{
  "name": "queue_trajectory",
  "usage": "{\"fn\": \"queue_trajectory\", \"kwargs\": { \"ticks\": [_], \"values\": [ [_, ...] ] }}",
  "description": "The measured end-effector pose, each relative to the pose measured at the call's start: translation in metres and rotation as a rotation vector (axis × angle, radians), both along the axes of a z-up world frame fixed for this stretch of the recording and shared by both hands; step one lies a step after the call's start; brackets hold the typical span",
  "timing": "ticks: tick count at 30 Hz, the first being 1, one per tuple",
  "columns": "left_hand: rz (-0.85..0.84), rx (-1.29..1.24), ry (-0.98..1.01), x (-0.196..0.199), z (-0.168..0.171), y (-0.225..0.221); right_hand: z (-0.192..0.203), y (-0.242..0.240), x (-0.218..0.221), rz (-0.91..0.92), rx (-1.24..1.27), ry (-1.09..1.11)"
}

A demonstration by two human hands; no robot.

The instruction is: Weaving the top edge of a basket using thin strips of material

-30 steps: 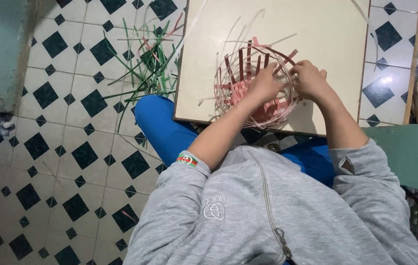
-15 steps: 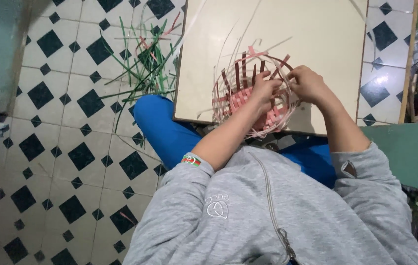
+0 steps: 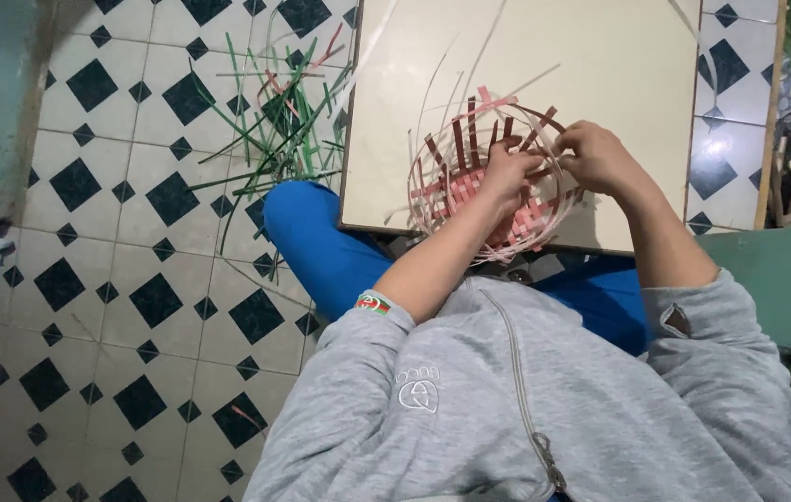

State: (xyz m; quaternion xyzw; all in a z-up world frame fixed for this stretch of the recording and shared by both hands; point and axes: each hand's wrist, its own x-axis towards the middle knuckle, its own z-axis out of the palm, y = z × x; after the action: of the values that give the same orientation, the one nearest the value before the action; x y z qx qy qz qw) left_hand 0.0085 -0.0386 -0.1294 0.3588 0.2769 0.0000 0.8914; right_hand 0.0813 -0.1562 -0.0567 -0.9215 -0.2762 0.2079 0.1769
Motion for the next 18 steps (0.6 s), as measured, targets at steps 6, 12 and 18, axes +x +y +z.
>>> {"fn": "queue_trajectory", "kwargs": {
  "ticks": [6,12,18],
  "values": [
    [0.037,0.081,0.002,-0.003,0.004,0.0,-0.008,-0.001,0.004,0.042,-0.103,-0.148],
    [0.055,0.096,0.06,0.0,-0.01,-0.002,0.006,0.001,0.001,0.01,-0.201,-0.111],
    [0.011,0.069,0.045,0.01,-0.024,0.002,0.014,0.002,0.0,-0.034,-0.121,0.044]
  ]
}}
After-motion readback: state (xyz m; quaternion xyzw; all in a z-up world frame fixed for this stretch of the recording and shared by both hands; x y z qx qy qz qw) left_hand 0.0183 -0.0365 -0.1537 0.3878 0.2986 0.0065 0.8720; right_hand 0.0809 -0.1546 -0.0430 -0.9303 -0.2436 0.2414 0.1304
